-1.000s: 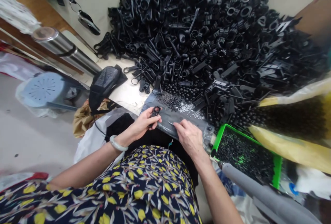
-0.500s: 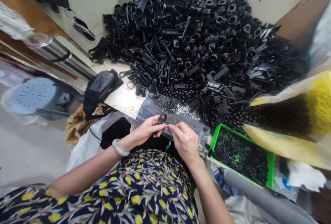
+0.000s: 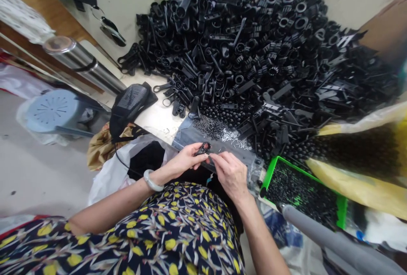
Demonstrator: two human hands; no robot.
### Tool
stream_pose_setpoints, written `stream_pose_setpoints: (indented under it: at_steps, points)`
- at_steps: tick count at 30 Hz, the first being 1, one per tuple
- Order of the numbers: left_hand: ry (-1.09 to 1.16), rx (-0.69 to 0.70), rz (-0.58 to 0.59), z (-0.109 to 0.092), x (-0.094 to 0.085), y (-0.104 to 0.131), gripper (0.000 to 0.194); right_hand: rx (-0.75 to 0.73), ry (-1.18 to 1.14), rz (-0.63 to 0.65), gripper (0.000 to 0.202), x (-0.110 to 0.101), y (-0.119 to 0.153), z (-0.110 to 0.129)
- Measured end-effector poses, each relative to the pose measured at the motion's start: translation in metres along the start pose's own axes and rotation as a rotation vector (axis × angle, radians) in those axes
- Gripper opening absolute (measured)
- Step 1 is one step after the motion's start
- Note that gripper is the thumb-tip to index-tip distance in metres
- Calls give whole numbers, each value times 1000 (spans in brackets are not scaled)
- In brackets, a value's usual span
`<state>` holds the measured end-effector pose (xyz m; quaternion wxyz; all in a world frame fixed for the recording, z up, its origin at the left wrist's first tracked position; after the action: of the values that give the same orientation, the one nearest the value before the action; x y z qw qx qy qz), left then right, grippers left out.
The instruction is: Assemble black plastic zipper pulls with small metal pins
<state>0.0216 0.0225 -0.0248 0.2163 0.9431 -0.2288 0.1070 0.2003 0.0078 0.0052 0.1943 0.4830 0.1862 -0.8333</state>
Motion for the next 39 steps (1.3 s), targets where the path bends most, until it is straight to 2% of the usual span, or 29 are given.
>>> stream_pose_setpoints:
  at_steps: [5, 12, 17, 20, 25, 30, 33, 36, 39]
  points:
    - [-5, 27, 10, 3, -2, -1, 34, -2, 80, 10, 24, 1, 0, 4]
    - [-41, 8, -18, 1, 0, -1, 38, -8, 390, 39, 28, -4, -4, 24]
    - [-242, 3, -10, -3, 2, -2, 20, -82, 524, 187, 24, -8, -14, 32]
    - [-199, 14, -16, -5, 1, -2, 20, -69, 552, 237, 18, -9, -19, 34]
    - [-62, 33, -25, -2, 5, -1, 28, -109, 599, 166, 14, -13, -23, 48]
    - [-125, 113, -177, -10, 4, 2, 32, -112, 606, 71, 15, -30, -12, 67]
    - [-78, 239, -350, -30, -18, 3, 34, 2, 544, -3, 25, -43, 6, 55]
    - [-80, 373, -556, -51, -48, 8, 29, 200, 512, -70, 28, -47, 32, 17]
    - [-122, 416, -628, -58, -60, 15, 27, 325, 534, -132, 25, -40, 50, -20]
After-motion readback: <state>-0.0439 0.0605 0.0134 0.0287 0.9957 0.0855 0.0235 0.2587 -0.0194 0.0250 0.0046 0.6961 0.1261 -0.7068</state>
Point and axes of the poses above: each hand's wrist, its own y-axis away from the middle knuckle, its own x-axis out of the palm, z = x × y, the point moved 4 cm from there along -y, towards the middle knuckle, and after that the axes turned 6 degrees about z, right-handed, at the moved point
